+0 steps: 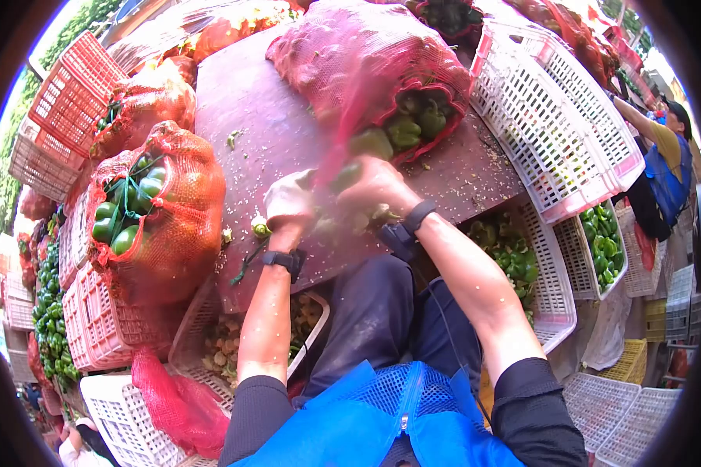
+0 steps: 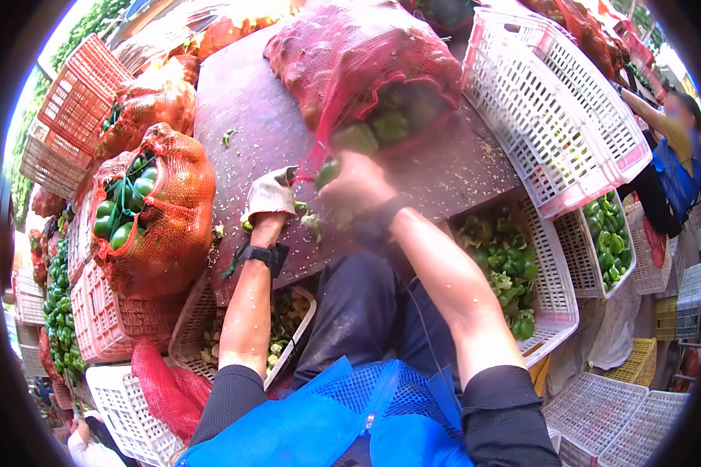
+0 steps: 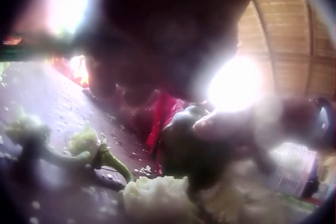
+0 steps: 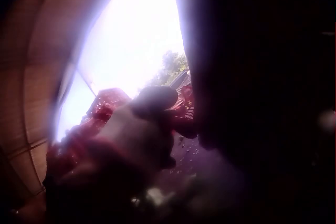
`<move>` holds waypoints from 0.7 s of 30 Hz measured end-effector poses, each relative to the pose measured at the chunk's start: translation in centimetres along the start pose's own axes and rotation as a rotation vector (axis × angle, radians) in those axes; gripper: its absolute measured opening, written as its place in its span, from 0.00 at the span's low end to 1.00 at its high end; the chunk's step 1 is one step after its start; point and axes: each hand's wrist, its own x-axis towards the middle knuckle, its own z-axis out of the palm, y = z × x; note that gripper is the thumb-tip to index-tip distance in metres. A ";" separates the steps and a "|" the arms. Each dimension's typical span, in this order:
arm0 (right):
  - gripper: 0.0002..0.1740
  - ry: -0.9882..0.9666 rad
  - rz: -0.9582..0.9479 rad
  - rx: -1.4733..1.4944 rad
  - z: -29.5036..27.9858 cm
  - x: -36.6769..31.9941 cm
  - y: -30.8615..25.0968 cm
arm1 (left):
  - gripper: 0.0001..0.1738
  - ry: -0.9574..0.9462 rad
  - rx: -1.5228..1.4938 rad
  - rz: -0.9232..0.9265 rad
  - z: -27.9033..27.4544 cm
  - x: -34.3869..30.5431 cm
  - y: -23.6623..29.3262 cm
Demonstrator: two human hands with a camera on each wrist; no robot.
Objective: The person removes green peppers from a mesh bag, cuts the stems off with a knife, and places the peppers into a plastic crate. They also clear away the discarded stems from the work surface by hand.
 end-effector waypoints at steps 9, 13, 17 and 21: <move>0.35 -0.296 -0.031 0.584 -5.8 -1.5 1.8 | 0.11 0.193 -0.358 -0.121 9.1 3.5 -10.1; 0.35 -0.486 -0.111 0.761 -4.2 0.5 0.8 | 0.11 0.240 -0.262 0.075 2.0 0.4 -2.0; 0.38 -0.625 -0.311 0.972 -4.4 0.0 -1.4 | 0.14 0.133 -0.321 0.028 1.3 -0.3 -2.3; 0.42 -0.417 -0.299 0.718 -8.6 -3.9 -2.8 | 0.20 0.084 -0.820 -0.149 -1.5 -0.1 -0.5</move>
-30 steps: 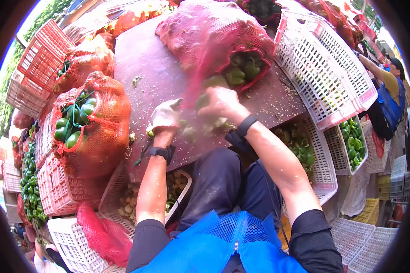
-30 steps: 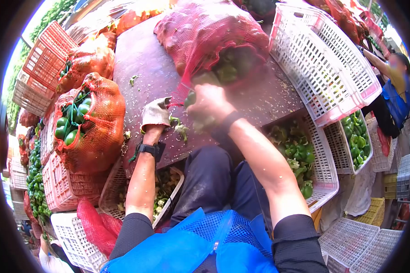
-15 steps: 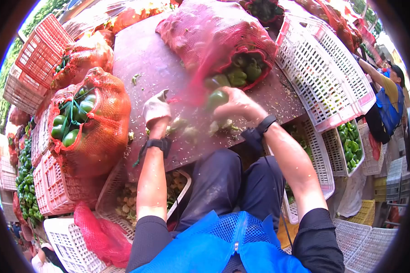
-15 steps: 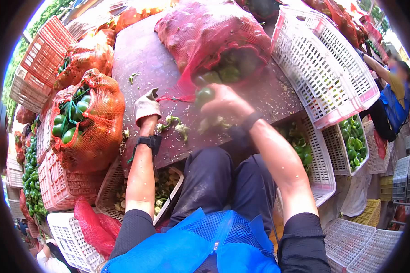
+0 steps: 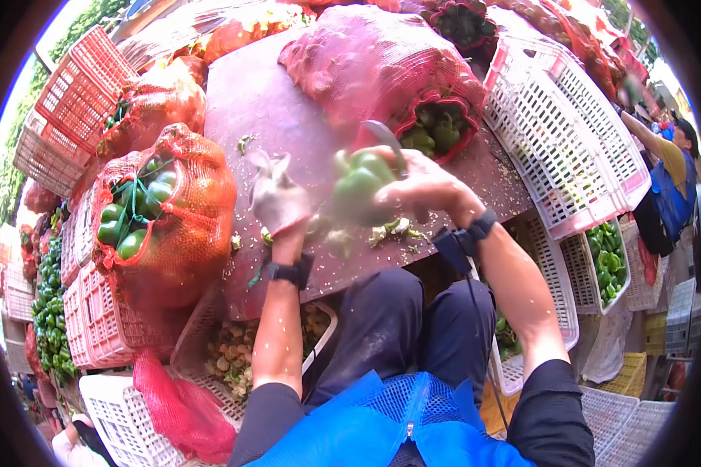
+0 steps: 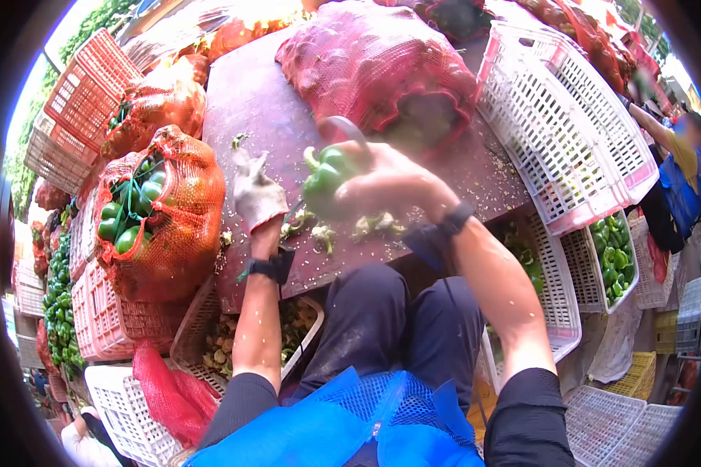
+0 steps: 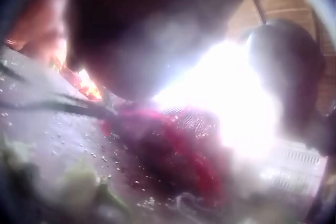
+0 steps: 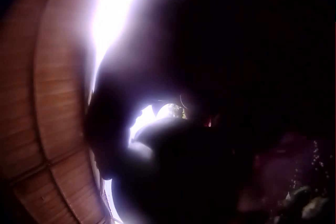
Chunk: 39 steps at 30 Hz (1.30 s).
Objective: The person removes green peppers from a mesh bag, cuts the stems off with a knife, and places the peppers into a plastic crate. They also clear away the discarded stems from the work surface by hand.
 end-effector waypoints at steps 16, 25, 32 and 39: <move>0.46 0.578 -0.372 -0.470 0.7 -15.2 0.7 | 0.45 -0.175 0.516 1.217 11.7 -6.6 12.1; 0.46 0.798 -0.622 -0.910 -0.2 -18.4 1.5 | 0.40 -0.566 -0.570 0.296 14.4 -8.4 14.4; 0.26 0.933 -0.234 -0.583 1.9 -20.9 2.3 | 0.29 -0.238 0.099 0.528 14.2 -7.8 16.3; 0.30 0.763 -0.153 -0.631 1.7 -20.0 3.6 | 0.35 -0.359 0.160 0.448 14.5 -8.3 18.3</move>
